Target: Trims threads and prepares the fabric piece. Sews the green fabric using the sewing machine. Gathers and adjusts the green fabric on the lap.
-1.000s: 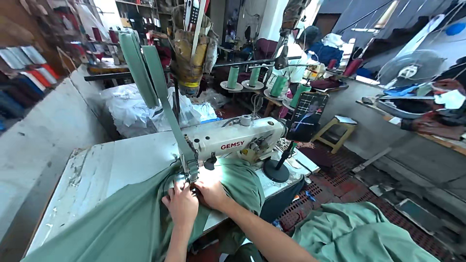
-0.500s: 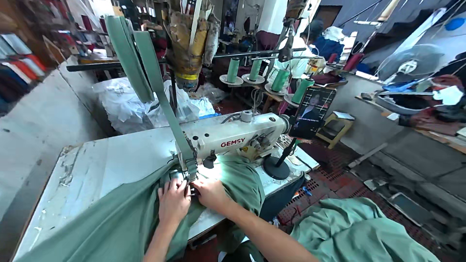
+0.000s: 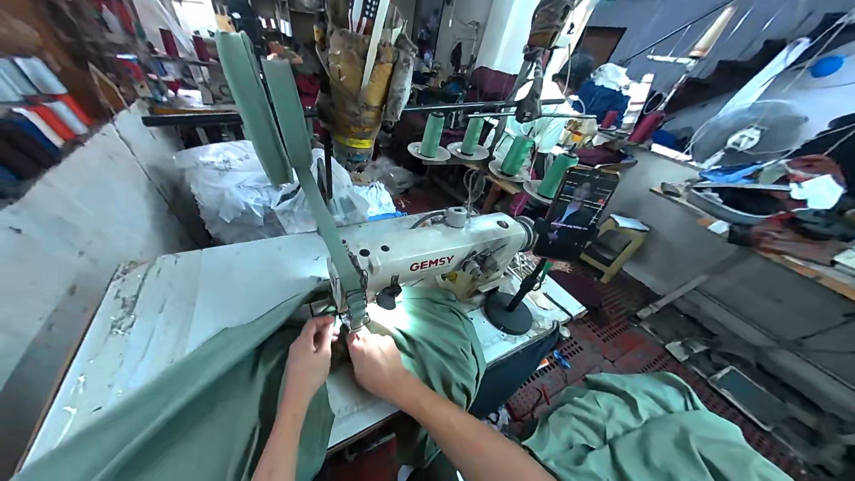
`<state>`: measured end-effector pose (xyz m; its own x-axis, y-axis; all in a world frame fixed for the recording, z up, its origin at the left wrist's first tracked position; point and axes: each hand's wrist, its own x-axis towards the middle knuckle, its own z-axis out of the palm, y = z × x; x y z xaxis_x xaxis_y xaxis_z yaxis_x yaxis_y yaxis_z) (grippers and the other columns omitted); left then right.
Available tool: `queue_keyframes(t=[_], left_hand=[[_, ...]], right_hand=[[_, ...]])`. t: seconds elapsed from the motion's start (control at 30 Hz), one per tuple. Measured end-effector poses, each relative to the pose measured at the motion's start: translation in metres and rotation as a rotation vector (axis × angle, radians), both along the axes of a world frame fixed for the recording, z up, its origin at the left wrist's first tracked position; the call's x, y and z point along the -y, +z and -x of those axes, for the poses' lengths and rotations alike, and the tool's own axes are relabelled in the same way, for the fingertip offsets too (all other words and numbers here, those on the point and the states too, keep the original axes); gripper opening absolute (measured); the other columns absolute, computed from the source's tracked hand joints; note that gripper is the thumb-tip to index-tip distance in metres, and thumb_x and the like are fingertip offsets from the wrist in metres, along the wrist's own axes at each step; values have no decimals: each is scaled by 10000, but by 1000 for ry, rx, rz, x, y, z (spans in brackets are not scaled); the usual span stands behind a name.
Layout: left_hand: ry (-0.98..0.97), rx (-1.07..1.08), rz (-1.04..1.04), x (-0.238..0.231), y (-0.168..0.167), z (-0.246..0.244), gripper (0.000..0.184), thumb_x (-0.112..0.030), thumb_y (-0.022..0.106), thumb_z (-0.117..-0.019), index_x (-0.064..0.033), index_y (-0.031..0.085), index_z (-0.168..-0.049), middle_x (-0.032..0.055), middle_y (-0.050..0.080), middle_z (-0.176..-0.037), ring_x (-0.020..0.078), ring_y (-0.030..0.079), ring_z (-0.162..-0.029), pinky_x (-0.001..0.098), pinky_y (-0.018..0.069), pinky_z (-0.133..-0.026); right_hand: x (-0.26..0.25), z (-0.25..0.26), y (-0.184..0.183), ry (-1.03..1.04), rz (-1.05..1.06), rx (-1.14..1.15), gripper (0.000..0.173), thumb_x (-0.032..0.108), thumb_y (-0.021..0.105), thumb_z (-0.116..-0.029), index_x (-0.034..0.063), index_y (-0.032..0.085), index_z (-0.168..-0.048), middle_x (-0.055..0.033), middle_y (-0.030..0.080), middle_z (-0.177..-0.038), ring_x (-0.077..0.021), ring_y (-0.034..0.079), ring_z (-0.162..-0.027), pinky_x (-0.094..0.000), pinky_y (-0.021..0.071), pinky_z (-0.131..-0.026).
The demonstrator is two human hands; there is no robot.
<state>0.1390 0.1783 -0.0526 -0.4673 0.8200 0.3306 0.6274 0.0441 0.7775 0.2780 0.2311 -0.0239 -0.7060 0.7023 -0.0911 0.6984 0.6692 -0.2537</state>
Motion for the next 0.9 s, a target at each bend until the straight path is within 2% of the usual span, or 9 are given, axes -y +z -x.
queue_keyframes(t=[0.07, 0.17, 0.33, 0.47, 0.53, 0.63, 0.8, 0.87, 0.9], left_hand=[[-44, -149, -34, -1, -15, 11, 264, -141, 523, -1016, -9, 698, -1162, 147, 713, -1109, 249, 701, -986, 422, 574, -910], [-89, -354, 37, -15, -17, 26, 300, -260, 537, -1031, -84, 728, -1181, 141, 698, -1235, 356, 629, -1206, 537, 484, -1049], [-70, -457, 299, -34, 1, 30, 382, -285, 493, -1044, -145, 651, -1362, 154, 554, -1470, 403, 506, -1365, 630, 408, -1071], [-25, -406, 309, -47, 6, 38, 445, -377, 437, -1058, -138, 656, -1363, 151, 531, -1501, 407, 511, -1360, 644, 400, -1073], [0, -385, 292, -55, 4, 41, 467, -387, 488, -1017, -135, 647, -1375, 171, 518, -1514, 432, 513, -1354, 665, 394, -1068], [73, -377, 298, -68, 4, 43, 477, -303, 691, -889, -160, 673, -1343, 185, 498, -1517, 444, 454, -1391, 661, 317, -1127], [121, -308, 207, -83, 12, 45, 240, -127, 677, -927, -38, 740, -1141, 263, 579, -1387, 507, 496, -1321, 713, 336, -1071], [91, -251, 167, -89, 14, 47, 276, -117, 660, -916, 18, 728, -1146, 292, 584, -1362, 518, 517, -1294, 727, 356, -1051], [70, -239, 139, -92, 13, 50, 313, -155, 652, -918, 42, 713, -1153, 301, 594, -1345, 508, 535, -1284, 715, 378, -1049]], right_hand=[[1, -1, -6, -3, -38, -34, 316, 112, 555, -954, 57, 663, -1246, -183, 689, -1217, -374, 713, -1005, -571, 576, -755], [-1, -2, -11, -22, -54, -42, 333, 146, 578, -950, 83, 669, -1264, -174, 703, -1204, -368, 720, -978, -568, 572, -760], [-22, -19, -18, 119, -87, -125, 359, 155, 586, -951, 132, 686, -1295, -119, 727, -1223, -330, 722, -1049, -575, 576, -803], [-73, -42, -5, -33, 13, -83, 436, 393, 525, -1023, 184, 648, -1385, -167, 719, -1194, -366, 695, -1099, -616, 545, -883], [-93, -47, 12, -136, 86, -88, 553, 491, 564, -995, 43, 626, -1313, -207, 682, -1239, -365, 660, -1171, -593, 517, -962], [-102, -42, 14, -79, 169, -180, 546, 358, 607, -1002, -32, 574, -1383, -233, 600, -1390, -334, 573, -1320, -491, 446, -1123], [-103, -22, -11, -43, 118, -655, 484, 217, 752, -889, -103, 654, -1238, -234, 703, -1219, -246, 659, -1204, -362, 483, -1091], [-107, -5, -8, -13, 266, -409, 513, 249, 657, -989, -75, 575, -1377, -228, 615, -1388, -237, 560, -1335, -354, 381, -1175], [-113, 4, -18, 50, 252, -351, 493, 272, 622, -1004, -63, 594, -1365, -234, 619, -1382, -260, 564, -1331, -382, 387, -1166]])
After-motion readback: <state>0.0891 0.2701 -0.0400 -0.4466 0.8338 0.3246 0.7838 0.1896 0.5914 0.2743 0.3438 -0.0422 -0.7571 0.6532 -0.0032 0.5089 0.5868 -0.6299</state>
